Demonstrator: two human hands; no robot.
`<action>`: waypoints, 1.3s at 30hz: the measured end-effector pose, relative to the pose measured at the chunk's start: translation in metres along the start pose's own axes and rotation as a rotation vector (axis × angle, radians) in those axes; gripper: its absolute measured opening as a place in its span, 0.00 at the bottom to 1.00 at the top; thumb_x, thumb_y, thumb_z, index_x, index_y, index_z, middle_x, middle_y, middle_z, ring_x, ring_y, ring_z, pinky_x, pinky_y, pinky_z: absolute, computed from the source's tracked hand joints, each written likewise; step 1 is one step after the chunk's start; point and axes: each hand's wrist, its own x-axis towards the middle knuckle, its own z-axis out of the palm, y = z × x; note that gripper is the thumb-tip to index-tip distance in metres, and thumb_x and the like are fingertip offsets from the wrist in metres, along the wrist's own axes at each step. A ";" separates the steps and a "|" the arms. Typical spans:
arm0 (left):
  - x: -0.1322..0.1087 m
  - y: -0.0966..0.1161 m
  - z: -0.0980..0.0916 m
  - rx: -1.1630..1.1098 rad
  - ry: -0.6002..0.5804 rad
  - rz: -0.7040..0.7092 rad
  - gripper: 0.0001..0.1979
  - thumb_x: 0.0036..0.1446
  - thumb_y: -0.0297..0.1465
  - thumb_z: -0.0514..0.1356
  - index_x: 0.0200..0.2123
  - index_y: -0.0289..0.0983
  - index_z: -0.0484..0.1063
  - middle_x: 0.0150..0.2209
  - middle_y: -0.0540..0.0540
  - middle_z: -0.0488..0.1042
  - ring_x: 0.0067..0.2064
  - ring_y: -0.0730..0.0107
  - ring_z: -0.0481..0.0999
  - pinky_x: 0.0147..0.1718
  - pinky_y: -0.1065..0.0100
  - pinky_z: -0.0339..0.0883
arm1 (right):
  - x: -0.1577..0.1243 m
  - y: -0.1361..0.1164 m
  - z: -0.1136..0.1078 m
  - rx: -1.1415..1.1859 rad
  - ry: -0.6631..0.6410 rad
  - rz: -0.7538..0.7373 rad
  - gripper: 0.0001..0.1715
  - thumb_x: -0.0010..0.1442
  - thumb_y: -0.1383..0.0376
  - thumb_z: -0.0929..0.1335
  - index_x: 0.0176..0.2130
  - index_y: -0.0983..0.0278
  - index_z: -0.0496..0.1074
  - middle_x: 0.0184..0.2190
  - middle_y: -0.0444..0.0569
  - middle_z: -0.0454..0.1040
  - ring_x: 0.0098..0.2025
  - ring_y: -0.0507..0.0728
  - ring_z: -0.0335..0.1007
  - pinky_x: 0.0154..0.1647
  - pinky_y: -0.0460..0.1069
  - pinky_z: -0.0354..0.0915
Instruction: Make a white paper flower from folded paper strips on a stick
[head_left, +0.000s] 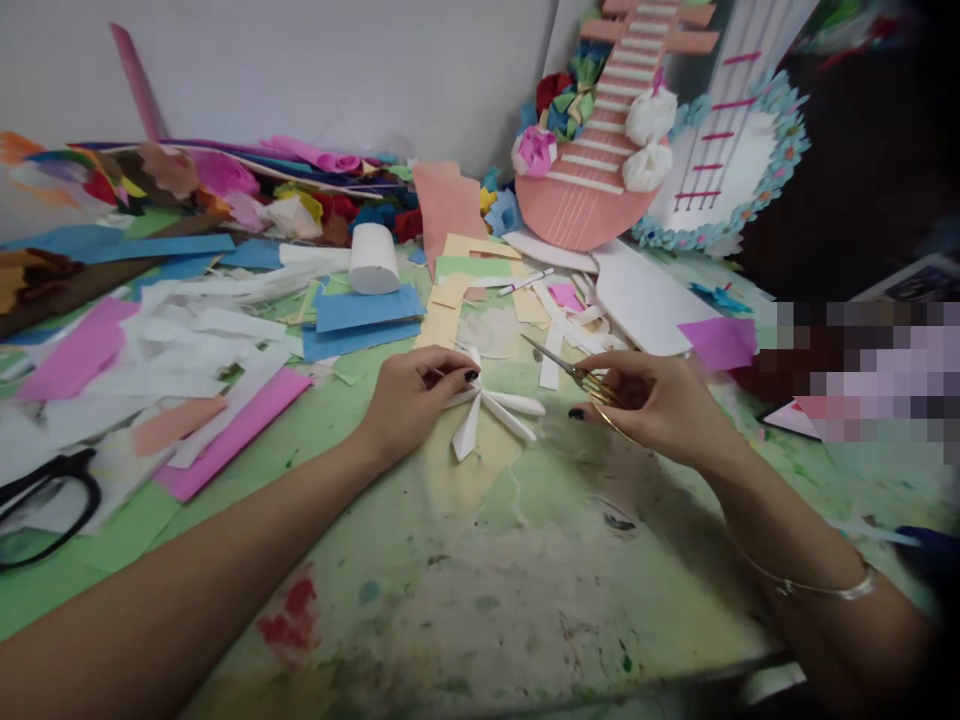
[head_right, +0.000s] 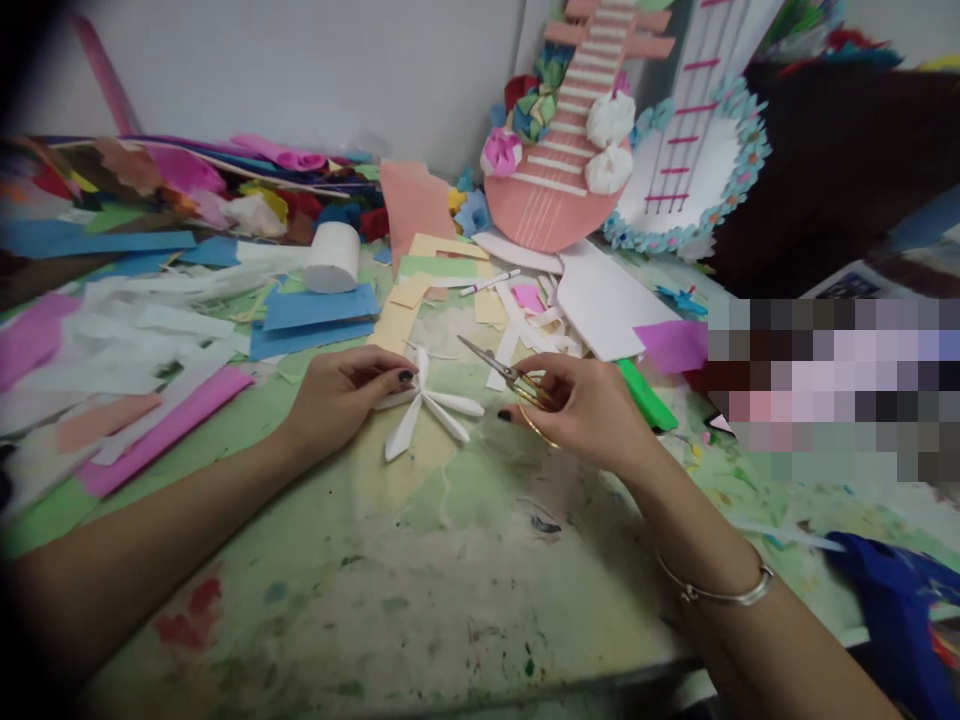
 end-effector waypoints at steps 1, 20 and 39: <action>0.000 0.000 0.000 0.005 0.002 0.001 0.05 0.53 0.29 0.62 0.31 0.36 0.78 0.30 0.47 0.79 0.30 0.72 0.77 0.30 0.72 0.69 | -0.003 -0.005 0.001 -0.010 -0.029 -0.035 0.22 0.52 0.56 0.71 0.43 0.65 0.75 0.18 0.39 0.61 0.20 0.48 0.53 0.21 0.46 0.51; 0.005 -0.003 0.001 -0.081 -0.012 0.000 0.04 0.51 0.30 0.63 0.29 0.35 0.76 0.26 0.49 0.75 0.27 0.75 0.73 0.27 0.73 0.66 | -0.005 -0.021 0.022 -0.280 0.010 -0.337 0.16 0.56 0.54 0.71 0.29 0.64 0.78 0.14 0.40 0.63 0.17 0.47 0.56 0.19 0.45 0.51; 0.005 -0.003 0.002 -0.094 0.004 0.005 0.04 0.50 0.29 0.63 0.29 0.35 0.77 0.30 0.47 0.78 0.30 0.73 0.73 0.28 0.72 0.65 | -0.003 -0.021 0.026 -0.293 -0.037 -0.263 0.17 0.56 0.52 0.71 0.34 0.63 0.80 0.18 0.44 0.72 0.19 0.49 0.61 0.21 0.46 0.54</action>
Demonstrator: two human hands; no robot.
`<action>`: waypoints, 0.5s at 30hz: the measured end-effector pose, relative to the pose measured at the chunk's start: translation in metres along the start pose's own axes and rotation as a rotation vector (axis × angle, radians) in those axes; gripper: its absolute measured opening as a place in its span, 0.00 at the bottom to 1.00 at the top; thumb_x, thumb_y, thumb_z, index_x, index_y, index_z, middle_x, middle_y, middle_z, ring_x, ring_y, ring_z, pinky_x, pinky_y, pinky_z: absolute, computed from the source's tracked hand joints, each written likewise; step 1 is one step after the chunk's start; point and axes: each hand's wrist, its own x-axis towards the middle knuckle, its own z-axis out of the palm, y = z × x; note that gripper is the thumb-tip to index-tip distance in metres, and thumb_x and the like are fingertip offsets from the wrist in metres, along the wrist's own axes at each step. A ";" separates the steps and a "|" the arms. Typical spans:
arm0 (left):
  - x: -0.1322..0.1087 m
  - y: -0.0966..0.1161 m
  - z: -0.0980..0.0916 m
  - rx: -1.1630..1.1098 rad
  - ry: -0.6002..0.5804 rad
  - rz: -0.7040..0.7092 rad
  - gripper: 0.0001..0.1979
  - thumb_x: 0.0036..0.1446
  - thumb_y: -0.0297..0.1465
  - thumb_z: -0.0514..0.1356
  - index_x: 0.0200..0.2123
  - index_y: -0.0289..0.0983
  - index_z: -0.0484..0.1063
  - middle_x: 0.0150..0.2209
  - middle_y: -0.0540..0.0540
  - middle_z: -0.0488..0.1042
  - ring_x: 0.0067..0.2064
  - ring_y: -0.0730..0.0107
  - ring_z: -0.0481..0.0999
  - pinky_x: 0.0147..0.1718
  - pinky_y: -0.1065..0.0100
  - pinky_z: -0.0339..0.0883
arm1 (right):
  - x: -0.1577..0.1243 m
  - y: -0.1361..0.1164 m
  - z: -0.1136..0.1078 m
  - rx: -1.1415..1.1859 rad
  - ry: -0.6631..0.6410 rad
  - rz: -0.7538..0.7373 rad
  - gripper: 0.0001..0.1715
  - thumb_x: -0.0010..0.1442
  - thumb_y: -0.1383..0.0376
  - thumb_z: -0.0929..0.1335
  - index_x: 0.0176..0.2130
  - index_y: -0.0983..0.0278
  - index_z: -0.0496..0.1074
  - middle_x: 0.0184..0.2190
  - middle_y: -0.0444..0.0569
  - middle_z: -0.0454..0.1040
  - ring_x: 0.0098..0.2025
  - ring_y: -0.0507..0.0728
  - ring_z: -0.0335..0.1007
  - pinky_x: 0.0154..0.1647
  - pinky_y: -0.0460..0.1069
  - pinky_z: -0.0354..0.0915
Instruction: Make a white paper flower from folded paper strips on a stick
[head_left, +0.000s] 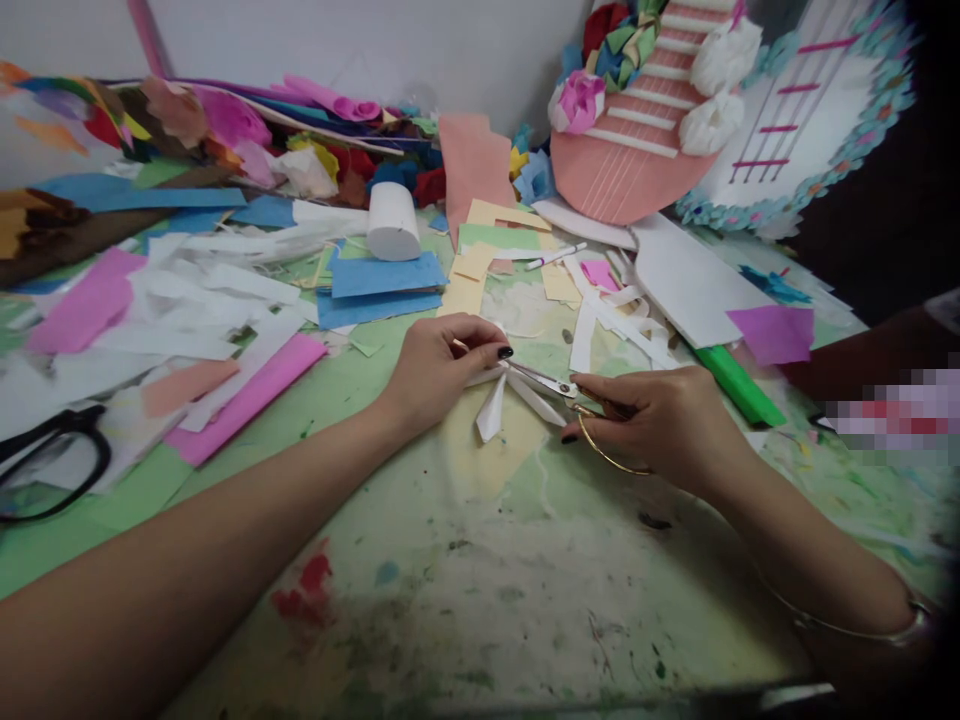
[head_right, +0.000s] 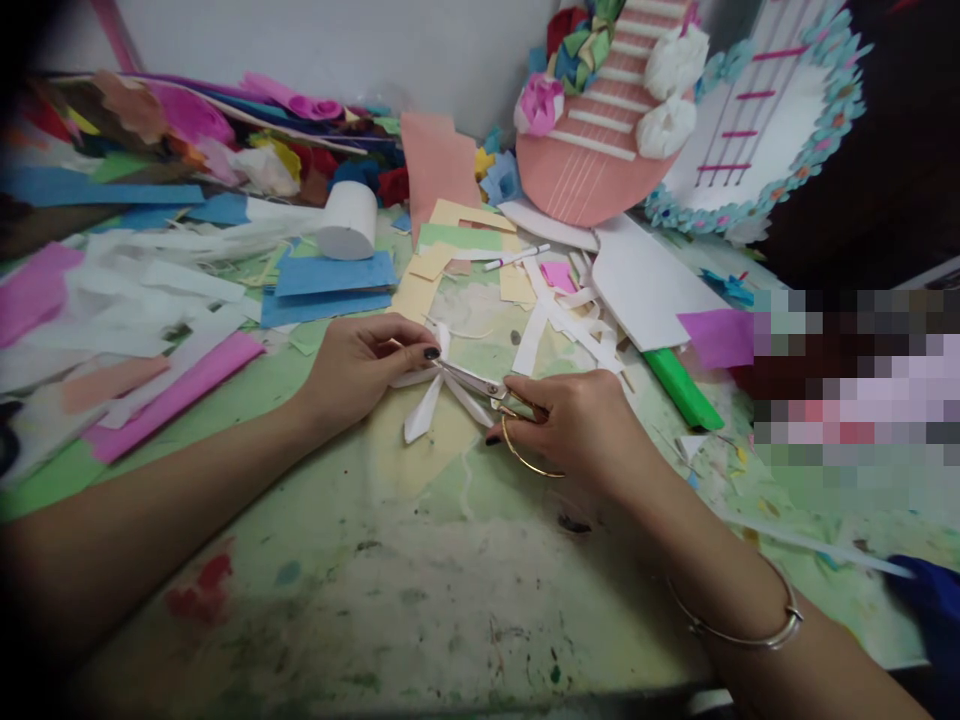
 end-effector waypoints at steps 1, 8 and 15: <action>0.000 0.000 0.000 -0.002 -0.001 0.000 0.04 0.50 0.29 0.63 0.29 0.35 0.77 0.31 0.47 0.78 0.31 0.73 0.73 0.28 0.72 0.65 | 0.000 0.000 0.000 0.002 0.000 -0.008 0.18 0.56 0.52 0.71 0.34 0.63 0.80 0.18 0.45 0.73 0.19 0.50 0.62 0.21 0.46 0.54; 0.001 0.003 0.000 0.015 -0.017 0.005 0.03 0.51 0.28 0.62 0.27 0.35 0.75 0.30 0.47 0.77 0.31 0.73 0.72 0.29 0.72 0.65 | -0.001 0.001 0.001 -0.014 0.023 -0.055 0.18 0.57 0.53 0.70 0.34 0.65 0.80 0.18 0.46 0.74 0.18 0.49 0.64 0.20 0.45 0.54; 0.003 -0.005 -0.002 0.109 0.184 -0.040 0.02 0.53 0.29 0.59 0.31 0.36 0.71 0.30 0.49 0.73 0.29 0.76 0.68 0.25 0.73 0.62 | -0.002 0.000 -0.004 -0.016 0.052 -0.022 0.17 0.56 0.52 0.70 0.34 0.63 0.80 0.15 0.43 0.68 0.17 0.49 0.58 0.20 0.46 0.53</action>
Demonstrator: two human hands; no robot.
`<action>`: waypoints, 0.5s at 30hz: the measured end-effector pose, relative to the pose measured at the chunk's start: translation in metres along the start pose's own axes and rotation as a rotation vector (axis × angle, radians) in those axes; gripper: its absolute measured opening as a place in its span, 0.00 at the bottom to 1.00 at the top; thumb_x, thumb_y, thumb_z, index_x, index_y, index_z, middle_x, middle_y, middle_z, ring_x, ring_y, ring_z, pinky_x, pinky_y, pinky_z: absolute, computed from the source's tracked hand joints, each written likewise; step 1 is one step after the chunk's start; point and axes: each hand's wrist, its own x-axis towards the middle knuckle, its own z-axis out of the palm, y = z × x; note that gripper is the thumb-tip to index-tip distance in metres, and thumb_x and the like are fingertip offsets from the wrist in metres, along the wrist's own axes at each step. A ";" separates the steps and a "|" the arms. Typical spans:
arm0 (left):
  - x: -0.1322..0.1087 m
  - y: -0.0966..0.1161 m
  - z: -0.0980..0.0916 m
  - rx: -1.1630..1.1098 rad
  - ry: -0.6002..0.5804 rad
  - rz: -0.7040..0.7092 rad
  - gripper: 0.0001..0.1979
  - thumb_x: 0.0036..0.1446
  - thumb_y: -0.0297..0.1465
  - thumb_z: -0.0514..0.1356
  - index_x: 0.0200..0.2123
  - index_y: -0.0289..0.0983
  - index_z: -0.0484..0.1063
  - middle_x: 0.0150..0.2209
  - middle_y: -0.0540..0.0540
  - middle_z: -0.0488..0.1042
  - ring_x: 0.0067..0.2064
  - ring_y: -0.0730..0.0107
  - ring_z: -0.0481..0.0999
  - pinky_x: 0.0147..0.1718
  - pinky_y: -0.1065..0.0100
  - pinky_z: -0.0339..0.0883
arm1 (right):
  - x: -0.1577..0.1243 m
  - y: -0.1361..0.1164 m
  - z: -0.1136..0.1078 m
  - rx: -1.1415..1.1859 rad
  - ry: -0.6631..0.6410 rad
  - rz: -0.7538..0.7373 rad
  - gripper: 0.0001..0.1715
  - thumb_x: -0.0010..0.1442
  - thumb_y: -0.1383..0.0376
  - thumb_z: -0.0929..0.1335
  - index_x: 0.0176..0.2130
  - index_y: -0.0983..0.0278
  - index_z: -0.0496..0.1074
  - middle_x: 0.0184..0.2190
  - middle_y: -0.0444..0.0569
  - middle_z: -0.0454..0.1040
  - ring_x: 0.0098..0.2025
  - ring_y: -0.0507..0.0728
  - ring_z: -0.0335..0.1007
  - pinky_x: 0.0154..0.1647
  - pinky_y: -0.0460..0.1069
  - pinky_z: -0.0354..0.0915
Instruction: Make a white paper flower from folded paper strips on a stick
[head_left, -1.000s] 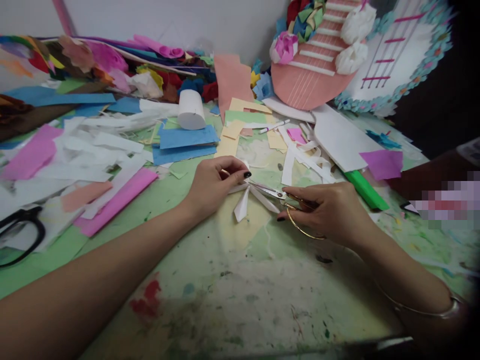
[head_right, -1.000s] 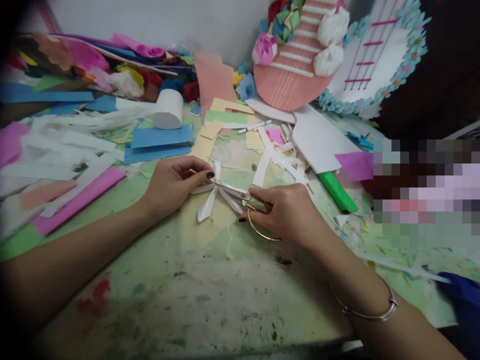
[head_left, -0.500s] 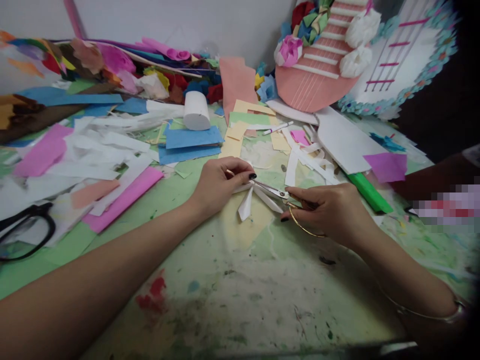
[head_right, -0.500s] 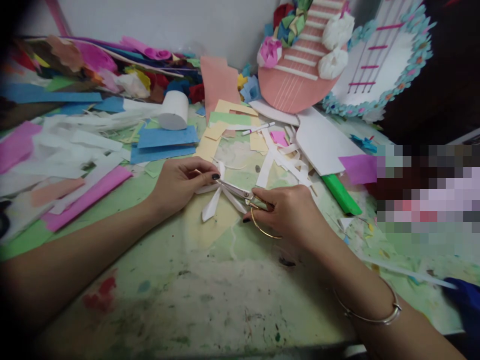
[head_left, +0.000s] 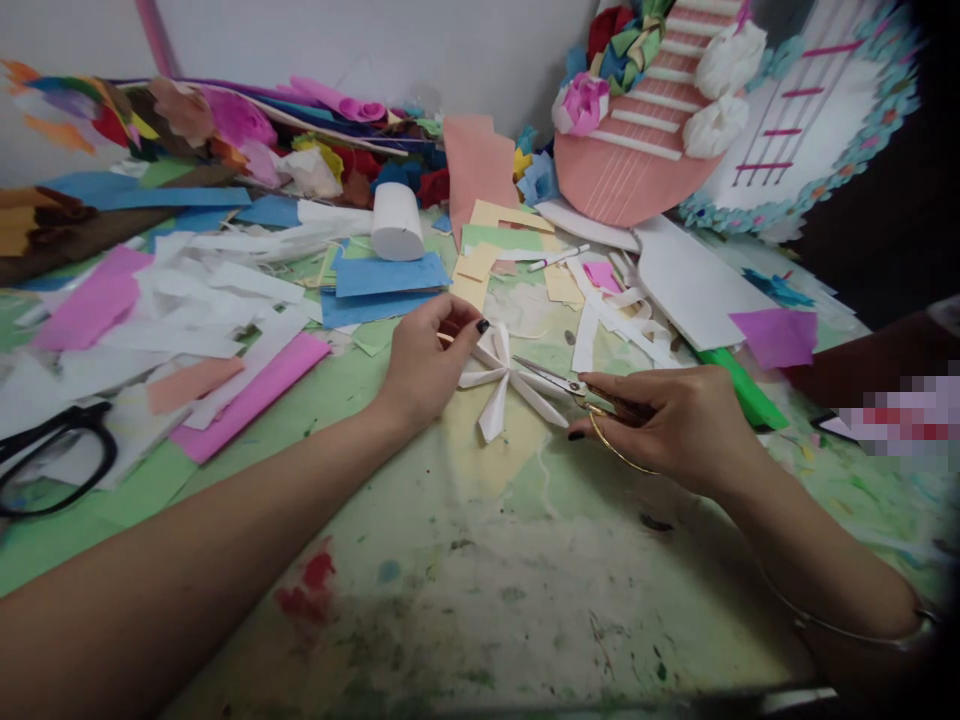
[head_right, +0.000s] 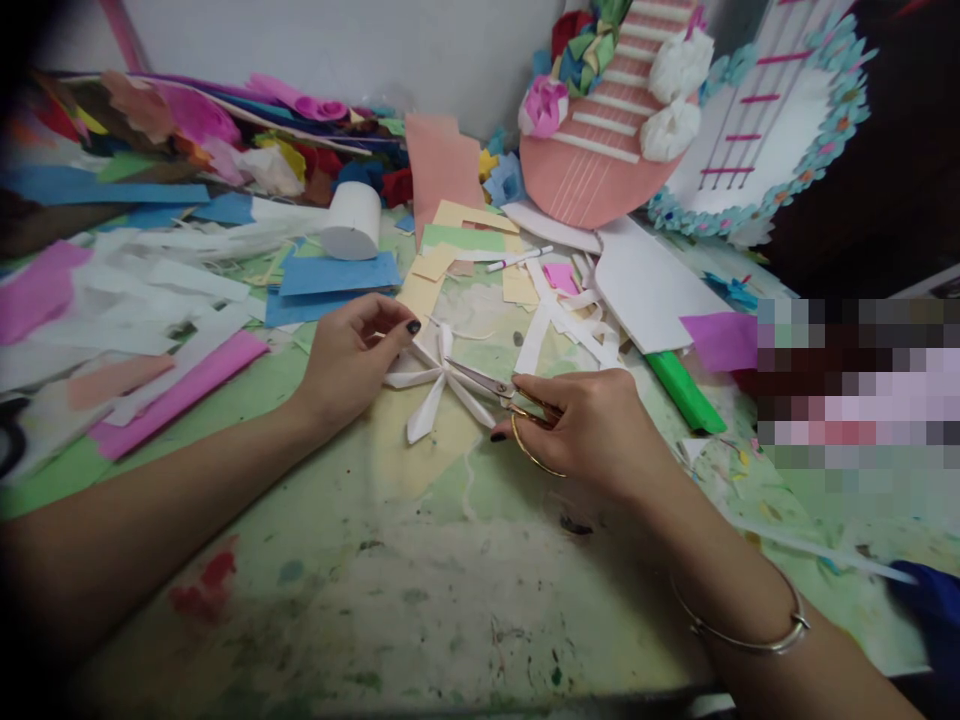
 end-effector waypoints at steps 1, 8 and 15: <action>-0.001 0.000 -0.002 0.021 -0.001 0.014 0.02 0.52 0.28 0.59 0.32 0.37 0.71 0.32 0.49 0.73 0.30 0.75 0.69 0.25 0.73 0.63 | 0.000 0.000 -0.001 -0.001 0.000 -0.002 0.18 0.56 0.52 0.70 0.34 0.63 0.80 0.15 0.43 0.67 0.17 0.49 0.58 0.20 0.46 0.54; -0.009 0.012 -0.017 0.279 -0.281 0.240 0.02 0.47 0.30 0.64 0.27 0.37 0.76 0.30 0.46 0.75 0.34 0.67 0.72 0.32 0.67 0.64 | -0.003 0.000 -0.001 -0.054 0.022 -0.061 0.14 0.56 0.55 0.70 0.34 0.62 0.80 0.17 0.45 0.71 0.18 0.50 0.63 0.21 0.46 0.54; -0.008 0.009 -0.018 0.281 -0.317 0.227 0.06 0.52 0.30 0.61 0.30 0.40 0.80 0.31 0.46 0.79 0.34 0.67 0.75 0.35 0.66 0.66 | -0.005 -0.004 0.001 -0.211 0.032 -0.063 0.18 0.56 0.54 0.68 0.41 0.62 0.79 0.19 0.45 0.71 0.20 0.51 0.65 0.22 0.47 0.52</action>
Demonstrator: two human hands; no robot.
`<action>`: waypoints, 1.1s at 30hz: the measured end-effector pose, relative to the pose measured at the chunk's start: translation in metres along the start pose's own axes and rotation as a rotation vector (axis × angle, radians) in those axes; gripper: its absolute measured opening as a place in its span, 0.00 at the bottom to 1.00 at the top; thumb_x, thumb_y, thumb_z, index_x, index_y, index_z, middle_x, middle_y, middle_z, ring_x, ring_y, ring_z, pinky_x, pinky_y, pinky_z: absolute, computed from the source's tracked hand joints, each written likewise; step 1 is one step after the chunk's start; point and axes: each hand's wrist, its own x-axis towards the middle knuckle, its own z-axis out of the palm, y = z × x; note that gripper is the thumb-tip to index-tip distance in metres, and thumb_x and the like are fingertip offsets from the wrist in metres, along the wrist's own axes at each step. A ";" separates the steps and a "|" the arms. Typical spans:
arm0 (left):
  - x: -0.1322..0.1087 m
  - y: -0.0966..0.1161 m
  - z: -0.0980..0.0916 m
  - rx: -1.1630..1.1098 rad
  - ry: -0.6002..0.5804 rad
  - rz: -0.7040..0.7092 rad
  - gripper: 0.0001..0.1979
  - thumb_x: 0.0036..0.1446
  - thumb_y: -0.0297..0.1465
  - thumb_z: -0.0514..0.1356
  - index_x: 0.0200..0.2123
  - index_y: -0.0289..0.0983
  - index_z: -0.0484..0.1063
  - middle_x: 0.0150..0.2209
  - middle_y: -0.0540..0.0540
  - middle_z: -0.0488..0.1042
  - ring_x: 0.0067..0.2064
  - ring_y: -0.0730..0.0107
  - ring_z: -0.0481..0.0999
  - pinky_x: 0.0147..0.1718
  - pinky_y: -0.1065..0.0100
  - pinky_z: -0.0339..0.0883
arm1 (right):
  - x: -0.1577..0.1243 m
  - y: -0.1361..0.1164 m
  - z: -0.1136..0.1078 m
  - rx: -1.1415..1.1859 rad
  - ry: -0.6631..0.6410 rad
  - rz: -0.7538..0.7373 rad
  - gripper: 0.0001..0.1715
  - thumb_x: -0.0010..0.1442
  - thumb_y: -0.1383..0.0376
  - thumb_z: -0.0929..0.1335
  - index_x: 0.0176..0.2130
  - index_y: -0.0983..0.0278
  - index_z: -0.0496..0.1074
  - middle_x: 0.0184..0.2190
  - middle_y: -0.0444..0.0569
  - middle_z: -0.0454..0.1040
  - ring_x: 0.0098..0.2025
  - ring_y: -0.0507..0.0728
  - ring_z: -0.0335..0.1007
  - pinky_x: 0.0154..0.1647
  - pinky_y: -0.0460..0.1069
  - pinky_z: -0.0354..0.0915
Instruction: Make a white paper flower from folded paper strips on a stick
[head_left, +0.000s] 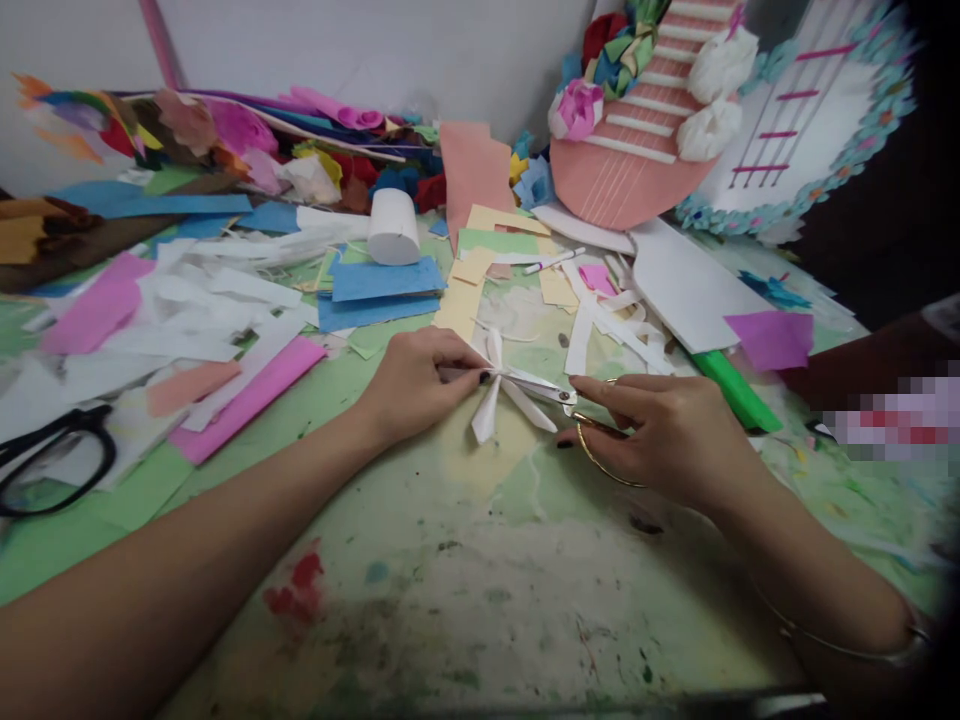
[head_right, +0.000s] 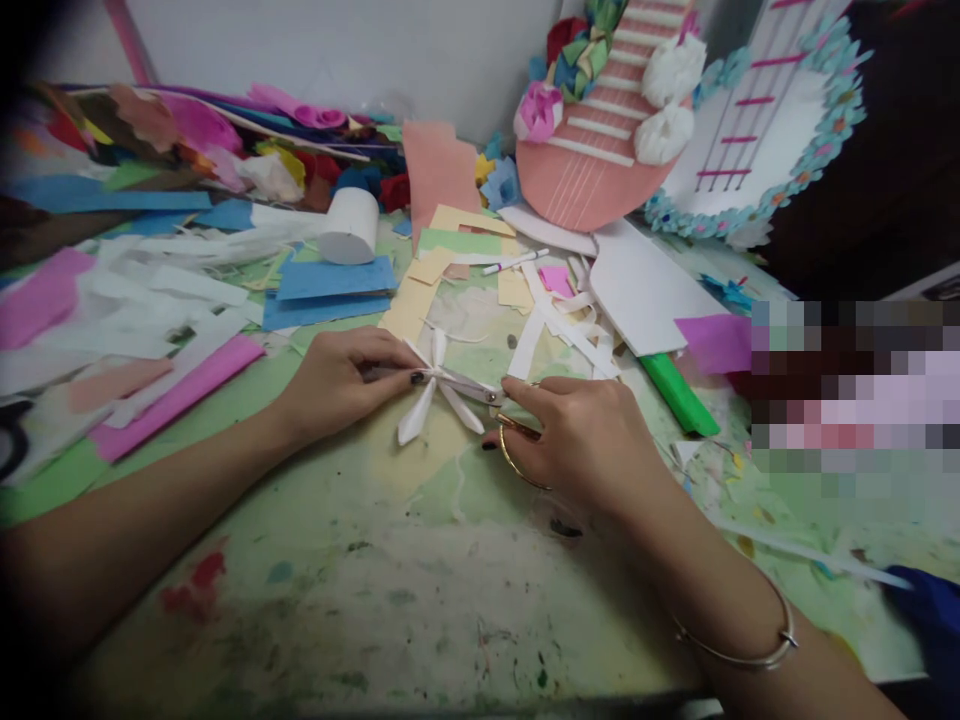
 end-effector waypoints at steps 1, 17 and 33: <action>0.000 0.000 0.000 -0.016 0.007 -0.012 0.06 0.53 0.30 0.61 0.31 0.40 0.80 0.32 0.46 0.80 0.34 0.67 0.76 0.35 0.67 0.66 | 0.000 -0.001 0.000 -0.018 0.001 0.003 0.17 0.57 0.54 0.68 0.40 0.61 0.79 0.19 0.45 0.71 0.20 0.51 0.64 0.22 0.47 0.51; 0.001 0.001 0.004 -0.155 0.059 -0.147 0.10 0.58 0.33 0.59 0.28 0.36 0.75 0.26 0.48 0.78 0.27 0.73 0.72 0.27 0.72 0.62 | 0.005 -0.011 0.003 -0.104 -0.004 0.038 0.16 0.58 0.58 0.66 0.40 0.61 0.79 0.20 0.45 0.72 0.20 0.50 0.61 0.22 0.47 0.48; -0.001 -0.003 0.010 -0.389 0.071 -0.179 0.10 0.55 0.37 0.62 0.28 0.35 0.70 0.27 0.47 0.78 0.30 0.67 0.80 0.33 0.67 0.75 | 0.007 -0.014 0.006 -0.192 0.022 -0.025 0.15 0.57 0.62 0.65 0.41 0.62 0.79 0.21 0.45 0.74 0.20 0.50 0.62 0.21 0.47 0.45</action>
